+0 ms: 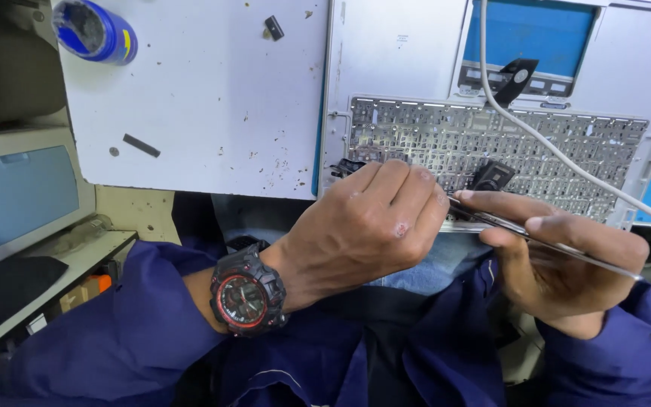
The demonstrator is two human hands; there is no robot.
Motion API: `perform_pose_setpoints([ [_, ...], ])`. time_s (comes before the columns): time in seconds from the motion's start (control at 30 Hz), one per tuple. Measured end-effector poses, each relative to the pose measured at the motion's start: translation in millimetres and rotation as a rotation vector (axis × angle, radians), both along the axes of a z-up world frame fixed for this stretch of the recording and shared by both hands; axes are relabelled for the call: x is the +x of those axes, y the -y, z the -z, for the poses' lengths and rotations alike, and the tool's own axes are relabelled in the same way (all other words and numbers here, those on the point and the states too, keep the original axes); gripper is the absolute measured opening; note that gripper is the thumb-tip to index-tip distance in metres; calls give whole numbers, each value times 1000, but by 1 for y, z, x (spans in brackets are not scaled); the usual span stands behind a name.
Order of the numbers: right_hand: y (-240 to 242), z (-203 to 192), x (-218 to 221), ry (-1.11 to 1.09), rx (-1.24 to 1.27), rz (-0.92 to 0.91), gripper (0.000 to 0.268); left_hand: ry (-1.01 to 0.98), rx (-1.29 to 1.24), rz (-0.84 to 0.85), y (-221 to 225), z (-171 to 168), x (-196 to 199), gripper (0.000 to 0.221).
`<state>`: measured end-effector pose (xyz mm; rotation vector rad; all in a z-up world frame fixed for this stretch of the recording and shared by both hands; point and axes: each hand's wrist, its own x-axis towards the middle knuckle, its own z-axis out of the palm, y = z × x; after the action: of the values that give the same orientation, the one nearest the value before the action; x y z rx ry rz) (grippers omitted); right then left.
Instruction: The person repairs a disassembled laptop keyboard at a workbench, using a metal pry tool to work along the keyboard assembly and manipulate small components. They lift and reposition a black bracket and speaker part, then continue prying and adjusting parts on the keyboard with the tool and by hand.
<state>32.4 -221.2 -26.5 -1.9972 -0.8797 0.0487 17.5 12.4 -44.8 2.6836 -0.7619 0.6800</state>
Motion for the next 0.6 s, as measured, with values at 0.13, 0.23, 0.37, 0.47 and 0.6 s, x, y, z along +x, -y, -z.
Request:
perform_pose_setpoints([
  [0.13, 9, 8, -1, 40, -23, -12, 39, 22, 7, -17, 2, 1, -1, 27],
  [0.23, 7, 11, -1, 12, 17, -23, 36, 14, 4, -18, 3, 0, -2, 22],
  [0.37, 3, 9, 0, 49, 20, -24, 41, 37, 24, -23, 4, 1, -1, 22],
  [0.47, -1, 4, -2, 20, -41, 3, 42, 39, 34, -24, 4, 0, -1, 23],
  [0.6, -8, 5, 1, 39, -54, 23, 37, 31, 21, -12, 4, 1, -1, 27],
])
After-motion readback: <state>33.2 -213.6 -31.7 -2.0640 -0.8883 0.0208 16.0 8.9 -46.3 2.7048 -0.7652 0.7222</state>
